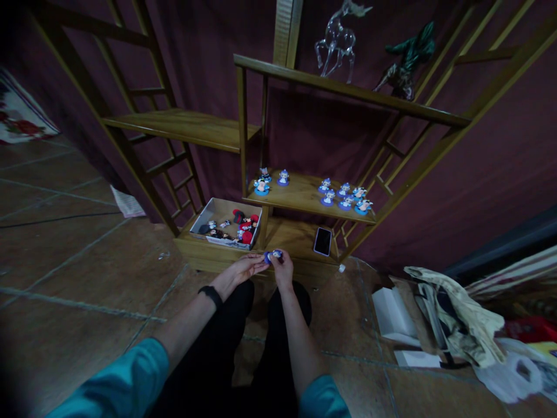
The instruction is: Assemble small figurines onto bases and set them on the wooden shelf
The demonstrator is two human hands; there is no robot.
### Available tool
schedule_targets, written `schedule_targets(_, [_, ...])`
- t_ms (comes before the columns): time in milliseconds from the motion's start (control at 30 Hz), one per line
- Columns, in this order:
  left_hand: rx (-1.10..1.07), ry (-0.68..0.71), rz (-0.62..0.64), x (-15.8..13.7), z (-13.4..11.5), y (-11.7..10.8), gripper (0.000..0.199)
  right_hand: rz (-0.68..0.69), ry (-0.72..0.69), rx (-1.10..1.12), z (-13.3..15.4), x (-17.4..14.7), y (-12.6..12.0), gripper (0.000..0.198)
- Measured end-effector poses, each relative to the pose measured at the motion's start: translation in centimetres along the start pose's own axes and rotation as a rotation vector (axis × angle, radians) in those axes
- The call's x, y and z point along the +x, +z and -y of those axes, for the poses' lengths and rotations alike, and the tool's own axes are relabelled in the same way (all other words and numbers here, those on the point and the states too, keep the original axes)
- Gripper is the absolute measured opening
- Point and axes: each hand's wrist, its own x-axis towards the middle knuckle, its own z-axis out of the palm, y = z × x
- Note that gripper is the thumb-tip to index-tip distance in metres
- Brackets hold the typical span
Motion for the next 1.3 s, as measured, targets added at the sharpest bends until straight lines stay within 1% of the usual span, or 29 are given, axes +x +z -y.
schedule_targets(333, [0.000, 0.001, -0.036, -0.1, -0.1, 0.4, 0.005, -0.016, 0.008, -0.039, -0.7, 0.2, 0.0, 0.035])
schedule_targets(667, [0.003, 0.005, -0.059, -0.6, -0.2, 1.0, 0.005, 0.009, -0.022, -0.079, 0.4, -0.3, 0.0, 0.032])
schedule_targets(833, [0.025, 0.019, -0.084, -0.7, -0.3, 1.1, 0.005, 0.009, -0.026, -0.094, 0.4, -0.4, 0.0, 0.031])
schedule_targets(1067, [0.018, 0.025, -0.066, -0.8, -0.4, 1.0, 0.008, 0.011, -0.040, -0.096, 0.2, -0.3, -0.2, 0.032])
schedule_targets(1300, [0.011, 0.024, -0.066, -0.9, -0.4, 0.9, 0.005, 0.039, -0.078, -0.153, 0.4, -0.4, -0.4, 0.031])
